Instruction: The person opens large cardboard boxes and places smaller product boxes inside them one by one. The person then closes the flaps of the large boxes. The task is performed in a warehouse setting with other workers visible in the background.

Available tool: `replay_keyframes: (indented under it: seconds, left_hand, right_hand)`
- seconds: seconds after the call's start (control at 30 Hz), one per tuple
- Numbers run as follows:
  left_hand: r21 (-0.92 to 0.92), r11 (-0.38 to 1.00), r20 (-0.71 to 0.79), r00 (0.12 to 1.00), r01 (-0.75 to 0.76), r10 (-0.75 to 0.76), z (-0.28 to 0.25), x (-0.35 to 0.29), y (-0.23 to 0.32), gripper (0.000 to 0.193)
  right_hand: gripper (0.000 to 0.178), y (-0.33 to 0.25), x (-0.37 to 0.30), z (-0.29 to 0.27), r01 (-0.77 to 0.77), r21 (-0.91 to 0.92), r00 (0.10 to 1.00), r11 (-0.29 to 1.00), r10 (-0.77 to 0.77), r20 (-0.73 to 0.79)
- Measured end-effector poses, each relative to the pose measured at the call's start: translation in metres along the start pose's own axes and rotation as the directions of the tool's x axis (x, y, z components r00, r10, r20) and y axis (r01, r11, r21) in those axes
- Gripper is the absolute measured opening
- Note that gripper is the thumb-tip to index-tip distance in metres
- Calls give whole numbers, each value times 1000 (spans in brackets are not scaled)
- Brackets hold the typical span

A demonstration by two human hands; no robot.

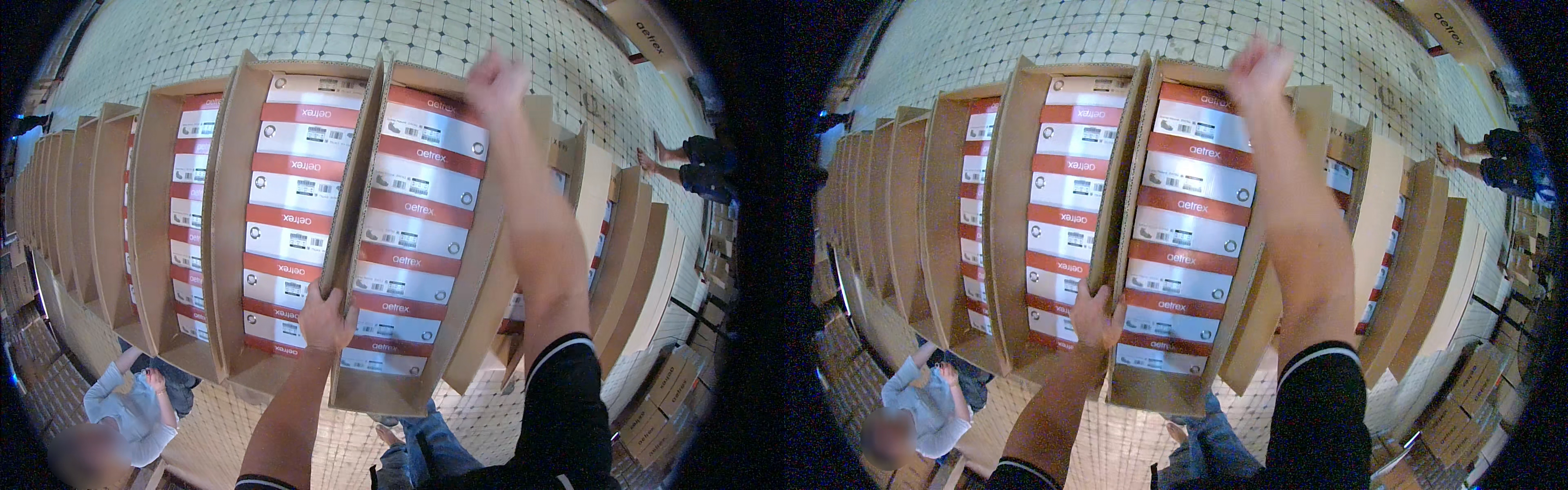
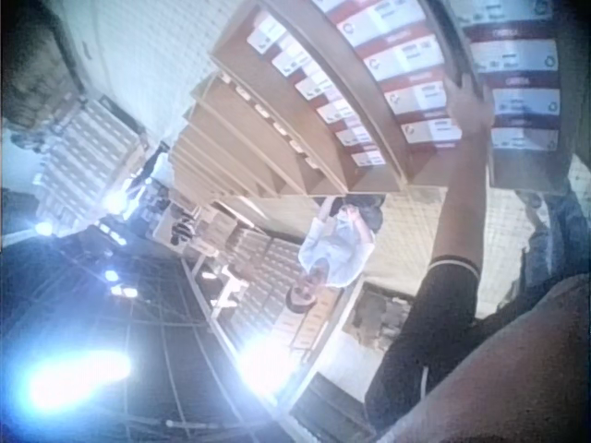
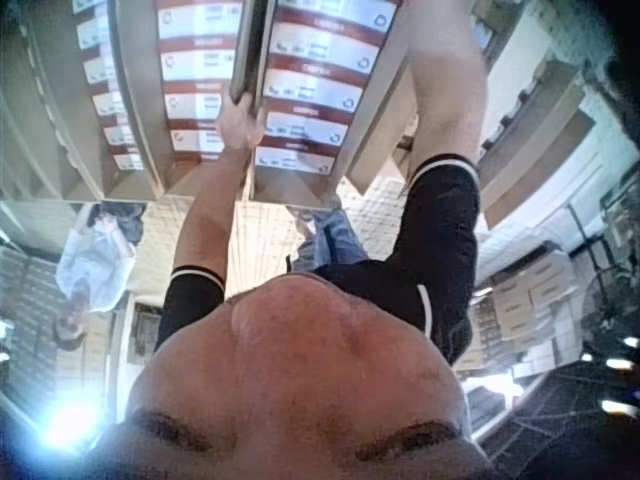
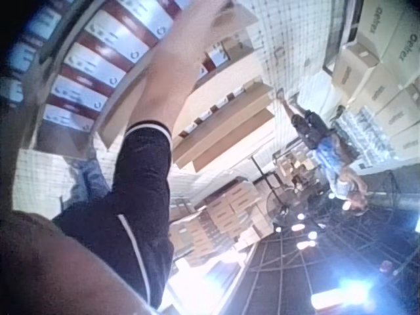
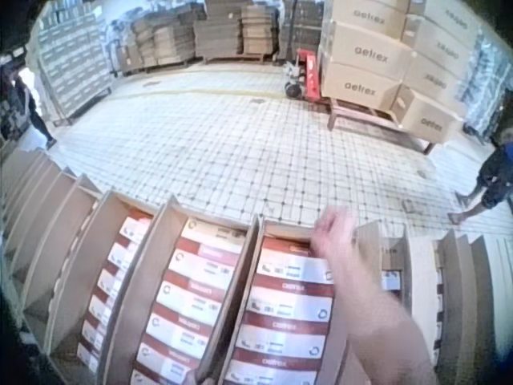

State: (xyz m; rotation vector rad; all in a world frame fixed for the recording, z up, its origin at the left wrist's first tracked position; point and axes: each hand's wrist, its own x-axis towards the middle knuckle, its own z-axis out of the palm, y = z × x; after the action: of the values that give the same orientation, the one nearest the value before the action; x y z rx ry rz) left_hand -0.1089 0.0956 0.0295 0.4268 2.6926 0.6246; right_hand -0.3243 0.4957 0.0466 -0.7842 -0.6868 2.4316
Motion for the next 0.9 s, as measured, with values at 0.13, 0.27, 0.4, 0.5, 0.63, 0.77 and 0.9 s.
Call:
replay_keyframes:
  seconds: [0.13,0.27,0.4,0.5,0.63,0.77,0.9]
  left_hand:
    - [31,1000,-3,1000,4,-4,1,-2,1,26]
    - [-11,1000,-28,1000,-2,2,3,-2,3,26]
    - [11,1000,-42,999,-14,15,3,-1,2,27]
    - [-7,999,-55,998,-35,34,3,-3,0,28]
    - [24,1000,-34,999,-5,6,5,-4,1,29]
    - [57,998,-67,997,-32,36,7,-5,0,29]
    - [73,997,-45,999,16,-13,9,-7,0,31]
  right_hand:
    - [38,-67,39,57,123,-118,985,985,-107,132]
    - [31,-56,4,60,5,-102,989,995,11,149]
    - [40,-13,-49,31,-382,24,924,924,382,-16]
    - [48,3,-52,16,-427,205,856,881,467,-222]
    - [49,-9,-18,25,-272,377,958,885,213,192]
    - [49,10,-64,14,-192,17,805,981,147,575]
    - [51,79,-236,-58,-141,-432,889,891,307,341]
